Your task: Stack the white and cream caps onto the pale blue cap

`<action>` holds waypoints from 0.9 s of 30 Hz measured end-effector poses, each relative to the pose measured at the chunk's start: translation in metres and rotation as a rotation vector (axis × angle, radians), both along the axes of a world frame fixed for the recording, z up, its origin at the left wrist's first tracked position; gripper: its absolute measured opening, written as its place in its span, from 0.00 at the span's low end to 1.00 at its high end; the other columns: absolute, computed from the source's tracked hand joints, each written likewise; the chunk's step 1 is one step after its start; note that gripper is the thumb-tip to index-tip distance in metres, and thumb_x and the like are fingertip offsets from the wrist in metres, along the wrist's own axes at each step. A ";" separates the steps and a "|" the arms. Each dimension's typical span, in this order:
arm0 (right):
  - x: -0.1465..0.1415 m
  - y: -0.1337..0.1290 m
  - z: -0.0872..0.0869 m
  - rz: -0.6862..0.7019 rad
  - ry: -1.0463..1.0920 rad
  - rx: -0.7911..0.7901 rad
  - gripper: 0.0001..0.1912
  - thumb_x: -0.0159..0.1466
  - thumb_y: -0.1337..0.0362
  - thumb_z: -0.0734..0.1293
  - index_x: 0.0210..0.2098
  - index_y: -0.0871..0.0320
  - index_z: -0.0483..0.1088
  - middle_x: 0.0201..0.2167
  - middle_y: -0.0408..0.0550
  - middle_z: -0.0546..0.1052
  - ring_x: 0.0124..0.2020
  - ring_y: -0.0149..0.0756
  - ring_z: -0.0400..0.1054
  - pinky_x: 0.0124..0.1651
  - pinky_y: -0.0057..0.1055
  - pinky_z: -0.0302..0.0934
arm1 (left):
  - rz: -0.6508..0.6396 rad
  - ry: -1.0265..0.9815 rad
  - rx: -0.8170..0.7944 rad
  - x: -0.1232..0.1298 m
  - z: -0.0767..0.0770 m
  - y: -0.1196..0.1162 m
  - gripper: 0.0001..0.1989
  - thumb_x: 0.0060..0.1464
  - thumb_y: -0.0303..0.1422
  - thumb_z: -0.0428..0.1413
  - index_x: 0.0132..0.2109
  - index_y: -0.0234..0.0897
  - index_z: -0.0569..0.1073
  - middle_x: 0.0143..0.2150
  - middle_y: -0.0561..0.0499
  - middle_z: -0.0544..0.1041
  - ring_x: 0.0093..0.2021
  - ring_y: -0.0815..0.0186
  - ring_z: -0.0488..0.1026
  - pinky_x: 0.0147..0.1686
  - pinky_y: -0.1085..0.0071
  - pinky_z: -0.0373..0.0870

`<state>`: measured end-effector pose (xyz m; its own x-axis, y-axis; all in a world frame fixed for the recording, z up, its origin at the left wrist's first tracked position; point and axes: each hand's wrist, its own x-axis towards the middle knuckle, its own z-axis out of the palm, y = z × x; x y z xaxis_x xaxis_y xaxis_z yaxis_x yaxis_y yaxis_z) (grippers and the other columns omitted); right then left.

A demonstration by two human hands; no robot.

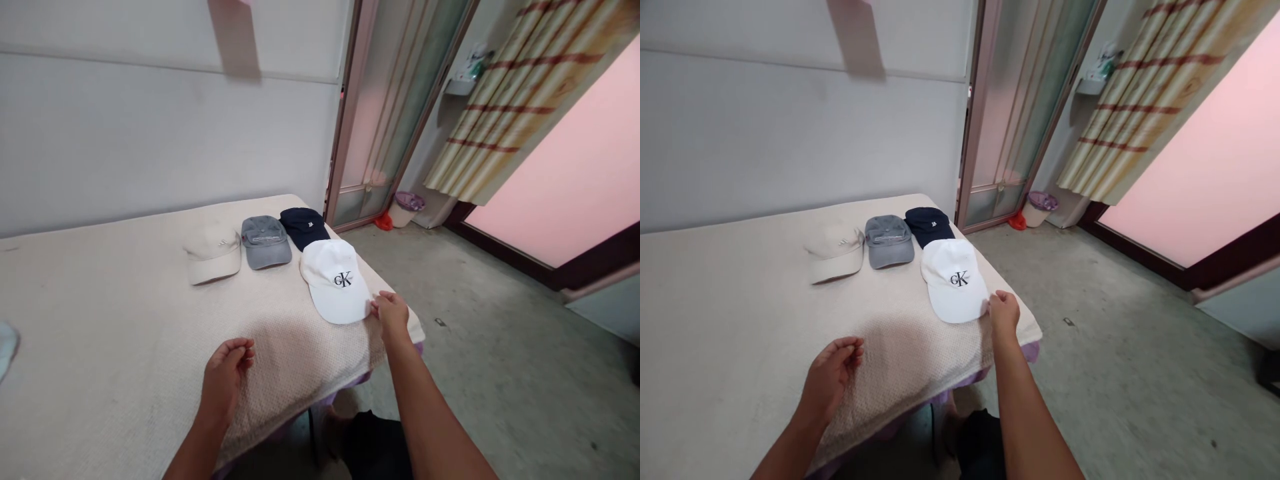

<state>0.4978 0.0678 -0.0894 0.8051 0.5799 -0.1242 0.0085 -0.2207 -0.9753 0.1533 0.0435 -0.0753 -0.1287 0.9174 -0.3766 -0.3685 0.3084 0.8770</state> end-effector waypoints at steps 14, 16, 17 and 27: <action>-0.039 0.010 0.023 0.239 0.410 -0.046 0.04 0.50 0.70 0.65 0.25 0.60 0.64 0.18 0.45 0.70 0.16 0.29 0.65 0.14 0.22 0.52 | -0.043 -0.016 -0.015 0.001 0.000 -0.002 0.07 0.41 0.27 0.60 0.32 0.32 0.74 0.32 0.49 0.75 0.30 0.70 0.70 0.32 0.74 0.67; -0.041 0.014 0.021 0.218 0.388 -0.031 0.05 0.49 0.71 0.65 0.26 0.60 0.64 0.17 0.43 0.69 0.16 0.28 0.65 0.13 0.20 0.50 | -0.050 -0.017 -0.018 0.001 0.001 -0.003 0.07 0.41 0.27 0.60 0.32 0.32 0.74 0.32 0.49 0.76 0.30 0.70 0.70 0.32 0.74 0.67; -0.042 0.015 0.020 0.199 0.372 -0.020 0.07 0.49 0.72 0.65 0.28 0.59 0.63 0.17 0.41 0.69 0.16 0.28 0.65 0.13 0.20 0.48 | -0.053 -0.017 -0.020 0.001 0.002 -0.004 0.07 0.41 0.27 0.60 0.32 0.32 0.74 0.32 0.49 0.76 0.29 0.70 0.70 0.32 0.74 0.67; -0.060 0.017 0.027 0.547 0.559 0.030 0.12 0.47 0.69 0.69 0.23 0.59 0.59 0.13 0.35 0.59 0.13 0.22 0.51 0.14 0.20 0.41 | -0.078 -0.058 -0.020 0.000 0.005 -0.012 0.06 0.41 0.27 0.60 0.31 0.33 0.74 0.31 0.50 0.76 0.28 0.71 0.70 0.29 0.75 0.67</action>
<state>0.4378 0.0851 -0.0624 0.2260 0.8860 -0.4049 -0.3862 -0.3001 -0.8722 0.1536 0.0319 -0.0707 -0.0346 0.9160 -0.3996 -0.3928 0.3552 0.8483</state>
